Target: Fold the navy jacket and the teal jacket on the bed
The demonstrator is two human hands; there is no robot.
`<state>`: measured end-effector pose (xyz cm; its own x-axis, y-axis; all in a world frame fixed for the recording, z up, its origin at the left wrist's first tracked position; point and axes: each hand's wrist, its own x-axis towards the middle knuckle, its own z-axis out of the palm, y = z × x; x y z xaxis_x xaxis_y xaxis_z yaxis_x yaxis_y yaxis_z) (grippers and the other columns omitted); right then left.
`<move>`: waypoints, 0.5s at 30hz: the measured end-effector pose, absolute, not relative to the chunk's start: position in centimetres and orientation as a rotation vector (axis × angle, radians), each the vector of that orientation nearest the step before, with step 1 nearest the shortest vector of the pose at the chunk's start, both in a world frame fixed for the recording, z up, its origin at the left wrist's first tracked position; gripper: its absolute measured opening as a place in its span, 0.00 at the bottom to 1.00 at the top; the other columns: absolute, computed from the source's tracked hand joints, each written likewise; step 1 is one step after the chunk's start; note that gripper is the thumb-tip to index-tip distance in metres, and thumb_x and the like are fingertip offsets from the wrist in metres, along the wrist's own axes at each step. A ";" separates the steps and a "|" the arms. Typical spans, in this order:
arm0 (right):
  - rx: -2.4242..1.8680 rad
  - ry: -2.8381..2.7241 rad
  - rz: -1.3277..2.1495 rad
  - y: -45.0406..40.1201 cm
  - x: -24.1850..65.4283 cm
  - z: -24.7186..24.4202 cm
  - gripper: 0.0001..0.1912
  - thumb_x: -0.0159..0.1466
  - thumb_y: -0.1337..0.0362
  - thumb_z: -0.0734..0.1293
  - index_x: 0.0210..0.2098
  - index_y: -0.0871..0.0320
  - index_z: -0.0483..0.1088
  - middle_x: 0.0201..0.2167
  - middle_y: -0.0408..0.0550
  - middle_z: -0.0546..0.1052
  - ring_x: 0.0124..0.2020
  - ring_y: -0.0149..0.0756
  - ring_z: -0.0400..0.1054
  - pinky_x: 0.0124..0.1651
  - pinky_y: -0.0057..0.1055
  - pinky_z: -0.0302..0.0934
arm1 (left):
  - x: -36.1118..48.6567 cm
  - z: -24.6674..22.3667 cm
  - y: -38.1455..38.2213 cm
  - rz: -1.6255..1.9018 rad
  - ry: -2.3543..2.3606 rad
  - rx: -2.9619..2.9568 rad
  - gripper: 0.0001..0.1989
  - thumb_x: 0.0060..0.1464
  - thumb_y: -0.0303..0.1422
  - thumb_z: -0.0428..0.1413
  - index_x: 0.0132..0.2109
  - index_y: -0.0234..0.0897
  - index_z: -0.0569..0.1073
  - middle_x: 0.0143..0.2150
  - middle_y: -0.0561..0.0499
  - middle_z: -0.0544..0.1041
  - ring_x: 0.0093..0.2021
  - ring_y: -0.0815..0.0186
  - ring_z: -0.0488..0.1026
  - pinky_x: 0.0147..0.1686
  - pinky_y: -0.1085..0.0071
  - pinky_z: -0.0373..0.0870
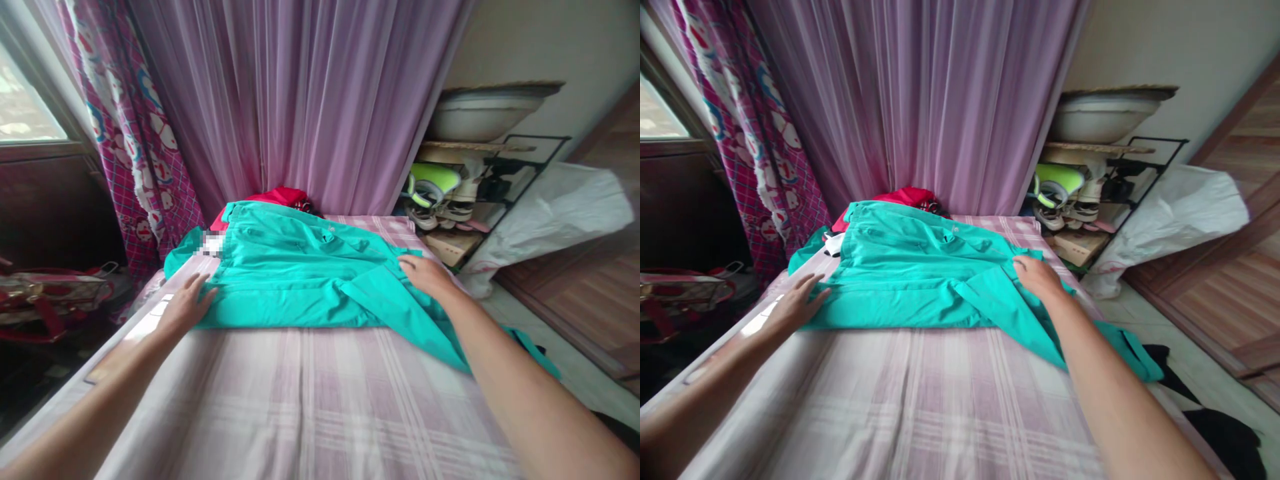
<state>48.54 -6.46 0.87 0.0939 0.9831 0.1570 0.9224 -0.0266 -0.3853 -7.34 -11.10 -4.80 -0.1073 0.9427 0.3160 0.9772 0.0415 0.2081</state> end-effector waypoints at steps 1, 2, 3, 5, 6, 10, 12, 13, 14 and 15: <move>-1.991 -1.837 0.215 -7.9 49.7 0.8 0.23 0.65 0.51 0.58 0.51 0.52 0.76 0.51 0.54 0.80 0.53 0.54 0.72 0.54 0.45 0.65 | -8.0 -5.2 -11.6 -0.621 -2.259 -1.993 0.31 0.60 0.49 0.45 0.65 0.38 0.66 0.66 0.38 0.68 0.61 0.50 0.71 0.58 0.56 0.68; -1.975 -1.822 0.247 -9.5 50.8 0.6 0.25 0.65 0.48 0.58 0.54 0.51 0.74 0.52 0.53 0.79 0.53 0.54 0.72 0.54 0.45 0.66 | -8.5 -5.5 -12.1 -0.649 -2.317 -1.970 0.33 0.60 0.50 0.45 0.65 0.37 0.65 0.64 0.37 0.70 0.59 0.49 0.73 0.57 0.55 0.70; -1.954 -1.825 0.305 -11.3 52.0 0.3 0.27 0.64 0.45 0.59 0.56 0.50 0.73 0.54 0.52 0.78 0.53 0.53 0.73 0.53 0.44 0.67 | -8.8 -5.8 -12.5 -0.661 -2.361 -1.962 0.33 0.59 0.51 0.45 0.65 0.37 0.65 0.63 0.37 0.71 0.57 0.49 0.74 0.55 0.54 0.71; -1.979 -1.832 0.342 -15.2 53.9 -0.9 0.31 0.60 0.41 0.62 0.58 0.47 0.71 0.56 0.51 0.77 0.52 0.55 0.74 0.52 0.46 0.69 | -9.0 -6.1 -13.2 -0.670 -2.378 -1.978 0.34 0.59 0.52 0.45 0.66 0.39 0.64 0.62 0.38 0.72 0.55 0.49 0.75 0.54 0.54 0.72; -2.000 -1.863 0.320 -17.0 54.6 -1.7 0.34 0.57 0.41 0.65 0.59 0.47 0.71 0.57 0.51 0.77 0.54 0.57 0.73 0.53 0.48 0.69 | -8.8 -6.2 -13.4 -0.676 -2.354 -1.995 0.33 0.59 0.52 0.46 0.65 0.41 0.65 0.62 0.39 0.72 0.56 0.49 0.74 0.54 0.54 0.72; -2.169 -2.007 0.163 -21.7 55.7 -4.2 0.29 0.48 0.48 0.72 0.49 0.45 0.76 0.57 0.53 0.76 0.59 0.63 0.67 0.57 0.58 0.65 | -7.6 -6.8 -13.5 -0.704 -2.270 -2.051 0.33 0.57 0.53 0.47 0.63 0.40 0.67 0.66 0.41 0.68 0.62 0.49 0.70 0.60 0.54 0.68; -2.278 -2.084 0.185 -22.0 55.6 -4.0 0.12 0.51 0.54 0.71 0.36 0.43 0.78 0.50 0.52 0.80 0.55 0.60 0.71 0.55 0.56 0.66 | -7.0 -7.3 -13.5 -0.718 -2.282 -2.039 0.32 0.58 0.52 0.46 0.63 0.39 0.67 0.66 0.39 0.67 0.63 0.47 0.68 0.61 0.52 0.67; -2.319 -2.139 0.256 -21.7 55.6 -3.4 0.04 0.53 0.57 0.71 0.30 0.44 0.77 0.44 0.52 0.81 0.50 0.59 0.74 0.53 0.55 0.67 | -6.7 -7.5 -13.5 -0.725 -2.287 -2.029 0.32 0.58 0.52 0.46 0.63 0.39 0.67 0.67 0.39 0.66 0.63 0.47 0.67 0.62 0.52 0.66; -2.339 -2.190 0.361 -21.0 55.5 -2.5 0.02 0.53 0.59 0.71 0.24 0.45 0.75 0.38 0.53 0.82 0.45 0.57 0.76 0.49 0.53 0.69 | -6.6 -7.8 -13.6 -0.735 -2.286 -2.019 0.31 0.59 0.51 0.46 0.63 0.39 0.68 0.67 0.39 0.66 0.64 0.47 0.67 0.62 0.51 0.66; -2.330 -2.195 0.452 -19.9 55.3 -1.2 0.06 0.54 0.61 0.71 0.21 0.46 0.73 0.32 0.52 0.81 0.40 0.54 0.77 0.46 0.50 0.69 | -6.4 -8.0 -13.6 -0.745 -2.277 -2.010 0.31 0.60 0.51 0.46 0.63 0.39 0.67 0.67 0.39 0.65 0.65 0.47 0.66 0.62 0.51 0.66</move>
